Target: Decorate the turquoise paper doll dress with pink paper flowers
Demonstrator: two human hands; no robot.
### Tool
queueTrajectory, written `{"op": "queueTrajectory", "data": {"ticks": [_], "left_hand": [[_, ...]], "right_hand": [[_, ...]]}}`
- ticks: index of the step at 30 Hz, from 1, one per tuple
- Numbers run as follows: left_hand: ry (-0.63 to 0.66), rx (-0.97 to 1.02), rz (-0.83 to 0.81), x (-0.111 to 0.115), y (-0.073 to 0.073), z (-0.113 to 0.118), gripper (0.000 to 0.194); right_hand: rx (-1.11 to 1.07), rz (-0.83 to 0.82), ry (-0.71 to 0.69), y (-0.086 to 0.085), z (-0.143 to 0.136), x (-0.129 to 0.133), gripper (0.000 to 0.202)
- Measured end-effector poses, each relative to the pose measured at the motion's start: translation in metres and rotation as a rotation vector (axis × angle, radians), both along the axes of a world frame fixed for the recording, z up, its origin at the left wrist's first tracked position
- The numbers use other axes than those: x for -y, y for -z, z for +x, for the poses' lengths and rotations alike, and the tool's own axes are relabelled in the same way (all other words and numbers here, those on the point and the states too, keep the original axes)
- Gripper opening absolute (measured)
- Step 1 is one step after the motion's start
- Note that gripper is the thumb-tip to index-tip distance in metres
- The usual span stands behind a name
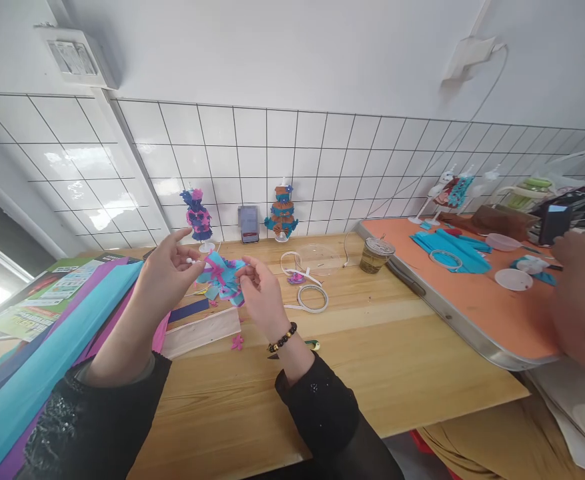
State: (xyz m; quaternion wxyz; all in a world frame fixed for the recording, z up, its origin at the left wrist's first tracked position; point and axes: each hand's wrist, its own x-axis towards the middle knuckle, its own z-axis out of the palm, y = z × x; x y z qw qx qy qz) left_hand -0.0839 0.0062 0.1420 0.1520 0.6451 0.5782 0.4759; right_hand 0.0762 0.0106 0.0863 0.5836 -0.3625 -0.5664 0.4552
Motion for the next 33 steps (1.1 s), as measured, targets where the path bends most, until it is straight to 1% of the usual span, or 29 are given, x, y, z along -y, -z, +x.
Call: {"op": "queueTrajectory", "data": {"ticks": [4,7,9,12,15,17,19,22,25,29,33], "left_hand": [[0.030,-0.052,0.011,-0.015,-0.011,-0.002,0.064],[0.096,-0.082,-0.002,-0.028,-0.019,0.003,0.065],[0.152,-0.102,0.003,-0.035,-0.024,0.009,0.066],[0.242,-0.127,0.018,-0.043,-0.029,0.021,0.067],[0.310,-0.137,0.009,-0.047,-0.032,0.032,0.069],[0.320,-0.143,0.001,-0.048,-0.033,0.039,0.068],[0.320,-0.147,0.003,-0.048,-0.033,0.045,0.068],[0.325,-0.145,0.017,-0.048,-0.033,0.052,0.066],[0.325,-0.144,0.024,-0.047,-0.032,0.056,0.067],[0.313,-0.174,0.042,-0.046,-0.033,0.058,0.069],[0.285,-0.187,0.050,-0.044,-0.033,0.062,0.069]], "right_hand": [[0.063,0.044,0.096,0.002,0.014,-0.003,0.037],[0.155,0.092,0.158,-0.001,0.024,-0.006,0.039],[0.238,0.135,0.203,-0.007,0.029,-0.011,0.040],[0.374,0.216,0.237,-0.021,0.038,-0.023,0.046],[0.506,0.314,0.214,-0.035,0.050,-0.040,0.059],[0.589,0.377,0.169,-0.041,0.058,-0.051,0.068],[0.649,0.419,0.120,-0.045,0.064,-0.062,0.073],[0.707,0.447,0.063,-0.043,0.070,-0.075,0.075],[0.725,0.437,0.012,-0.036,0.072,-0.085,0.078],[0.689,0.390,-0.042,-0.029,0.072,-0.093,0.082],[0.623,0.324,-0.108,-0.030,0.073,-0.095,0.084]]}}
